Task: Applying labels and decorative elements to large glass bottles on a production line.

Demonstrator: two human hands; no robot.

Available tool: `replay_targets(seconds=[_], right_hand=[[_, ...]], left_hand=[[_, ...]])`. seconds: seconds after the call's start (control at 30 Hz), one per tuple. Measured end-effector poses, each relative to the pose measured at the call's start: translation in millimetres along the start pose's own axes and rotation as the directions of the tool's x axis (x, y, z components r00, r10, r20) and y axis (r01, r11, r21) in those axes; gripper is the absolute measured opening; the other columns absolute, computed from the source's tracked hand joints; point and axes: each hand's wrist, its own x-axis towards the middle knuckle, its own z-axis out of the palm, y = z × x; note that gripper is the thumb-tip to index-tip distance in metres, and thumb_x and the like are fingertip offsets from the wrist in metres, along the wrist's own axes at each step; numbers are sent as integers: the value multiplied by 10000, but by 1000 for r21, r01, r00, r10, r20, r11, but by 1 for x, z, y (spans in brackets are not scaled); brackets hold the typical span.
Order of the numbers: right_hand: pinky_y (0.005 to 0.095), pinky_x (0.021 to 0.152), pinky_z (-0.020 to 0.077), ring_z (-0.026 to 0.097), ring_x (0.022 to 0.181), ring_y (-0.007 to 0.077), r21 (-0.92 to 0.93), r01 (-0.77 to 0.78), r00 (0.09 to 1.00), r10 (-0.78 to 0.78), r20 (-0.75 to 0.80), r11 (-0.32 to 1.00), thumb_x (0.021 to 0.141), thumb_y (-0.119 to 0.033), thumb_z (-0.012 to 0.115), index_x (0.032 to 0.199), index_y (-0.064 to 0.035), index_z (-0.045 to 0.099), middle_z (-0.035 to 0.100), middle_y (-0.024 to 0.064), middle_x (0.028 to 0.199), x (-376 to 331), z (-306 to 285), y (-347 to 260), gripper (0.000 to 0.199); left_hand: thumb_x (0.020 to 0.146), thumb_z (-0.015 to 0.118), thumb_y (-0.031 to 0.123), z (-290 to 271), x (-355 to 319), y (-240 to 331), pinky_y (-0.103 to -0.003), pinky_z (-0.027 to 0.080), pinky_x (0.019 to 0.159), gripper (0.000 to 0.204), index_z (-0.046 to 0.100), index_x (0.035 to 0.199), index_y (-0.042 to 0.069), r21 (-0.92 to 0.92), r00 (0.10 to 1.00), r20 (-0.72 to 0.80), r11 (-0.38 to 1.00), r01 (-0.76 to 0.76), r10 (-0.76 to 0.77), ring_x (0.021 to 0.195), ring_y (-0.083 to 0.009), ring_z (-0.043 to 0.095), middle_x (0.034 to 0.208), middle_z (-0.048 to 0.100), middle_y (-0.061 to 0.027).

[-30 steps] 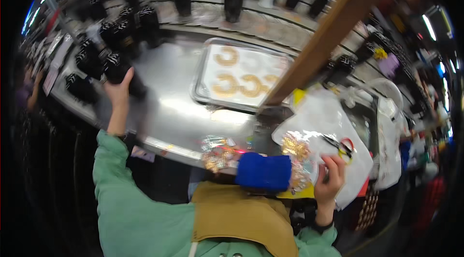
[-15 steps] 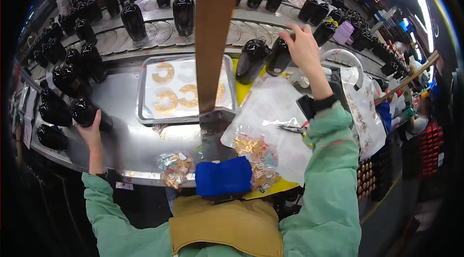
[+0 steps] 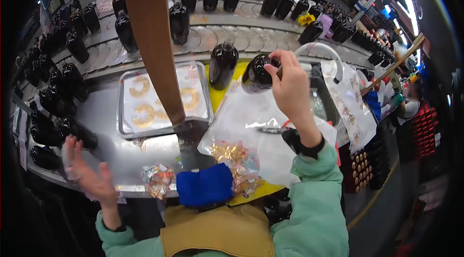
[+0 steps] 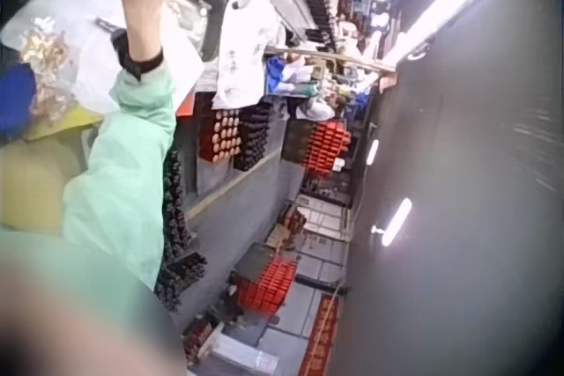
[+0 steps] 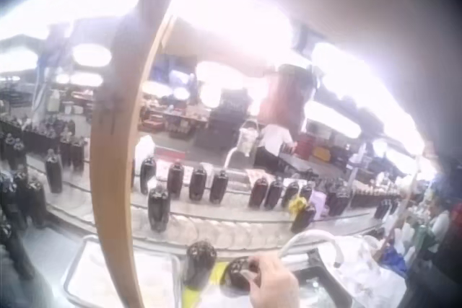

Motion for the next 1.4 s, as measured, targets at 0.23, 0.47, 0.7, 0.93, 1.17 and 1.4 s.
replay_targets(seconds=[0.23, 0.47, 0.7, 0.93, 1.17, 1.4], right_hand=[[439, 756, 506, 656, 868, 388, 408, -62, 902, -124, 414, 911, 881, -90, 745, 1061, -21, 616, 651, 185, 982, -20, -75, -99, 232], [284, 748, 515, 641, 853, 118, 482, -707, 646, 196, 738, 518, 986, -217, 673, 1415, 35, 488, 708, 131, 1077, -102, -22, -93, 531], [298, 967, 481, 635, 1107, 173, 532, -823, 559, 112, 822, 198, 1032, -306, 612, 1556, 30, 309, 679, 164, 1203, -168, 34, -97, 692], [350, 981, 482, 655, 1128, 262, 495, -768, 613, 243, 751, 407, 1003, -385, 624, 1493, 45, 423, 675, 244, 1219, -169, 51, -106, 682], [406, 828, 535, 700, 915, 327, 52, -500, 651, 336, 680, 865, 892, -231, 732, 973, -7, 750, 734, 173, 963, -149, 0, -1, 239], [456, 768, 548, 699, 908, 337, -455, -113, 727, 386, 568, 883, 787, -132, 720, 972, -85, 765, 727, 137, 933, -162, -52, 157, 196]], left_hand=[[704, 920, 269, 105, 15, 112, -445, 337, 1162, 1219, 126, 1580, -28, -489, 775, 617, 705, 513, -135, 1440, -338, 391, 1569, 335, -246], [917, 742, 160, 102, -21, 126, -354, 487, 1037, 784, 278, 1528, -1, -307, 336, 780, 145, 941, -528, 1240, -206, 580, 1375, 555, -152], [976, 700, 258, 115, -40, 117, -331, 546, 923, 654, 354, 1473, 11, -317, 86, 740, -233, 919, -667, 1109, -195, 631, 1288, 595, -127], [1006, 637, 226, 118, -54, 102, -326, 509, 967, 563, 398, 1459, -7, -246, 121, 670, -65, 967, -732, 1140, -210, 615, 1266, 605, -143], [923, 714, 82, 113, -51, 105, -343, 495, 1019, 814, 231, 1564, -50, -156, 366, 642, 352, 923, -674, 1202, -212, 602, 1365, 566, -177], [888, 736, 36, 120, -43, 114, -348, 497, 1022, 875, 199, 1571, -64, -192, 438, 656, 425, 885, -615, 1184, -206, 613, 1343, 585, -169]])
